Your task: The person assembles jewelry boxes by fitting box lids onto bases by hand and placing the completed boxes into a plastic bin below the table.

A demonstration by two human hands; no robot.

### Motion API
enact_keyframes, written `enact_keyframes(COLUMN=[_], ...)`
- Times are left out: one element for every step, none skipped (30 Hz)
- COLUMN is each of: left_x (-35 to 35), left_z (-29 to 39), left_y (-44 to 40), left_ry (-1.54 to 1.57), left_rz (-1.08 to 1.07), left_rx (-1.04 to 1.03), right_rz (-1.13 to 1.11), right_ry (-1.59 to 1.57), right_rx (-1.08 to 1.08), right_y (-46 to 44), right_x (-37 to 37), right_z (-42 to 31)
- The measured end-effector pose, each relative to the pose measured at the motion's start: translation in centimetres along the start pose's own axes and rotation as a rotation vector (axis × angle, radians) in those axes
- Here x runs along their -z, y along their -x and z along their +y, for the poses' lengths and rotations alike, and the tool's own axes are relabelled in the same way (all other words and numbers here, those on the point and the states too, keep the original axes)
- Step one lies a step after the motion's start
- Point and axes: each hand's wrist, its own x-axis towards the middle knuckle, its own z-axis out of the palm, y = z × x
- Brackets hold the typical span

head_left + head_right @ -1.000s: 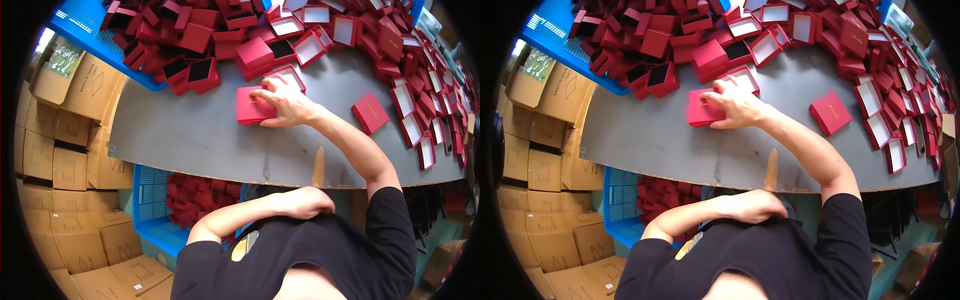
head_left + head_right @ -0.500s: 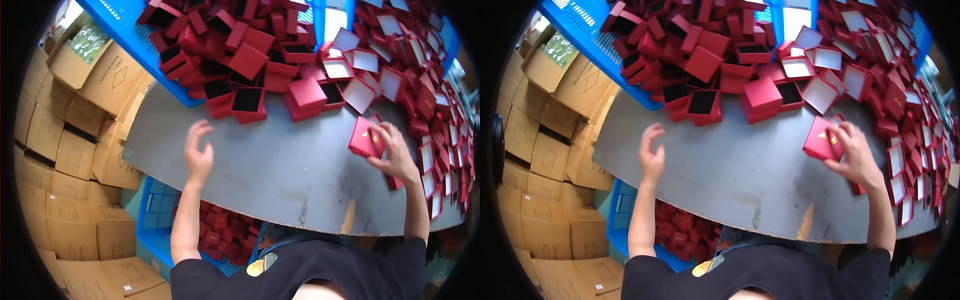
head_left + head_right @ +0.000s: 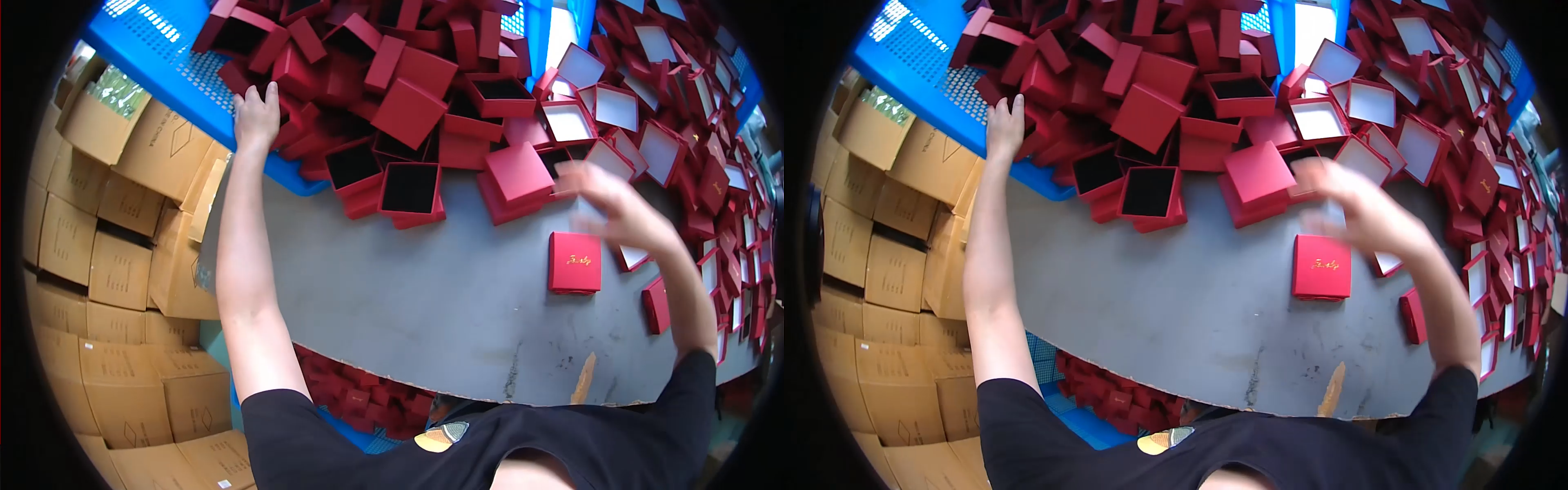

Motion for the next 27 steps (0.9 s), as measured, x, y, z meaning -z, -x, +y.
enact_keyframes(left_x=[0.1,-1.2,-0.5,0.4,0.0,0.1,0.9,2.0,3.2,4.0,3.8,3.8,3.3,2.4,1.6,0.7,-0.5,-0.5,-0.6,-0.7,-1.0,-1.4,-1.6,-1.6,-1.9,-2.2,-2.3], left_z=[0.8,-0.2,0.5,1.3,0.5,0.9,1.9,3.0,4.3,5.5,5.7,6.0,5.8,5.5,5.4,5.3,5.2,5.7,6.4,6.8,6.8,6.6,6.4,7.4,8.0,8.6,9.5], left_y=[-0.2,-1.3,-1.1,-0.9,-1.0,0.4,2.3,4.0,6.0,7.8,9.2,10.4,11.6,12.7,13.6,14.6,16.0,17.2,17.9,18.6,19.3,20.1,20.8,21.6,22.2,22.7,23.1], left_ry=[-0.016,-0.166,-0.176,-0.189,-0.202,-0.203,-0.204,-0.207,-0.27,-0.332,-0.397,-0.363,-0.209,-0.051,0.169,0.39,0.519,0.47,0.514,0.557,0.563,0.566,0.566,0.574,0.59,0.607,0.591], left_rz=[-0.063,-0.127,-0.177,-0.231,-0.261,-0.209,-0.148,-0.083,-0.106,-0.13,-0.086,-0.034,-0.031,-0.025,-0.082,-0.141,-0.193,-0.241,-0.189,-0.135,-0.114,-0.092,-0.067,-0.013,0.024,0.059,0.091], left_rx=[0.024,0.007,0.004,0.004,-0.026,-0.104,-0.184,-0.265,-0.339,-0.412,-0.503,-0.587,-0.562,-0.536,-0.476,-0.411,-0.351,-0.35,-0.354,-0.351,-0.294,-0.238,-0.181,-0.132,-0.174,-0.216,-0.275], right_rz=[0.108,0.262,0.274,0.382,0.501,0.623,0.676,0.731,0.783,0.715,0.648,0.579,0.547,0.57,0.592,0.61,0.508,0.416,0.374,0.328,0.306,0.381,0.334,0.288,0.247,0.206,0.164], right_ry=[-0.057,-0.056,-0.213,-0.215,-0.242,-0.268,-0.182,-0.097,-0.011,0.034,0.081,0.128,0.16,0.261,0.367,0.475,0.35,0.288,0.314,0.339,0.324,0.314,0.378,0.443,0.453,0.462,0.471], right_rx=[0.076,0.058,-0.162,-0.226,-0.218,-0.208,-0.203,-0.193,-0.18,-0.245,-0.31,-0.379,-0.346,-0.256,-0.167,-0.079,-0.109,-0.062,-0.083,-0.101,-0.091,-0.01,-0.024,-0.036,-0.047,-0.059,-0.069], right_y=[-3.2,-6.7,-10.2,-13.6,-16.9,-19.5,-21.4,-23.3,-24.6,-25.2,-25.1,-24.8,-24.2,-23.7,-23.1,-22.1,-20.6,-19.0,-17.7,-16.4,-15.0,-14.4,-13.7,-13.1,-12.7,-12.5,-12.3], right_x=[0.6,1.4,2.5,2.9,2.2,1.1,0.7,0.4,-0.2,-0.7,-1.2,-1.7,-2.4,-3.2,-4.3,-4.4,-4.7,-4.6,-5.2,-5.8,-6.1,-7.2,-7.4,-7.5,-7.2,-6.8,-6.4], right_z=[2.3,4.7,7.1,8.4,11.2,13.5,14.0,14.1,13.8,13.3,12.3,11.4,10.6,11.1,12.2,10.9,9.7,8.6,7.6,6.5,5.3,6.1,5.9,5.6,5.4,5.3,5.4])
